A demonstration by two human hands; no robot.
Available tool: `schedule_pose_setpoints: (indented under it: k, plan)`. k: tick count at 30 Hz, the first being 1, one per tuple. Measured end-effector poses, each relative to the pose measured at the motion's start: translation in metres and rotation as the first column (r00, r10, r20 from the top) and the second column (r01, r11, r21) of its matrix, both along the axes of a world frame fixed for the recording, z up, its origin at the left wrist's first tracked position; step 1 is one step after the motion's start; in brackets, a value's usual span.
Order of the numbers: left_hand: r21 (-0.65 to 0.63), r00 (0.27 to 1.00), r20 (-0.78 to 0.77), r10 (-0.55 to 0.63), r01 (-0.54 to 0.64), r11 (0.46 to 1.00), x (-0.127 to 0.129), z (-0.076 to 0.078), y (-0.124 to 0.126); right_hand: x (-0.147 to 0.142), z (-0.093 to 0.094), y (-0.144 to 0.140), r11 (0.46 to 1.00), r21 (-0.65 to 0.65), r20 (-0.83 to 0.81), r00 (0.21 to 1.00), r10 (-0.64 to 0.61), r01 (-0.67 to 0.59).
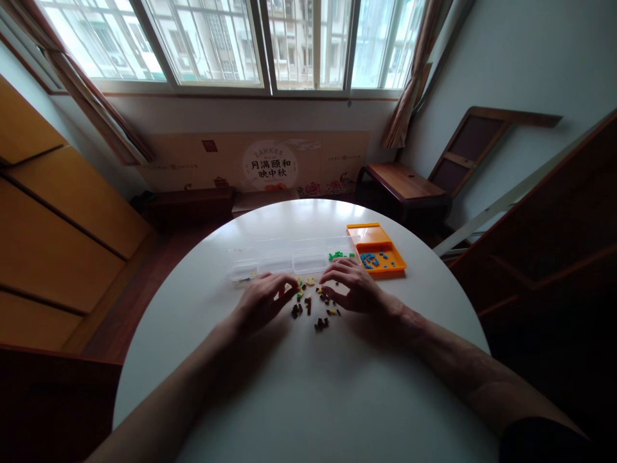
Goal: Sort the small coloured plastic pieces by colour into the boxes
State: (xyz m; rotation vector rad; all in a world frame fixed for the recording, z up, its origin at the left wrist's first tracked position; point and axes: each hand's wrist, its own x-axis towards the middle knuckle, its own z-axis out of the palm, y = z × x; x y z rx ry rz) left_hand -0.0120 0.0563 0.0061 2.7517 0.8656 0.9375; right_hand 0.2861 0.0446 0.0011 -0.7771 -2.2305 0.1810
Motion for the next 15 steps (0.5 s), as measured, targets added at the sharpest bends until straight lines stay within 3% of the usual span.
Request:
schedule_pose_setpoints:
  k: [4, 8, 15]
  plan:
    - [0.037, 0.999, 0.028, -0.036, 0.035, 0.999, 0.013, 0.001, -0.006, -0.004, 0.004, -0.002, 0.995, -0.011, 0.096, 0.990, 0.103, -0.102]
    - [0.041, 0.995, 0.028, -0.098, 0.097, 0.994, 0.021, 0.003, -0.010, -0.004, 0.004, 0.000, 0.992, 0.025, 0.114, 0.986, 0.123, -0.127]
    - [0.092, 0.993, 0.046, -0.112, 0.107, 0.990, 0.025, 0.006, -0.012, -0.006, -0.004, 0.004, 0.981, 0.078, 0.111, 0.979, 0.171, -0.180]
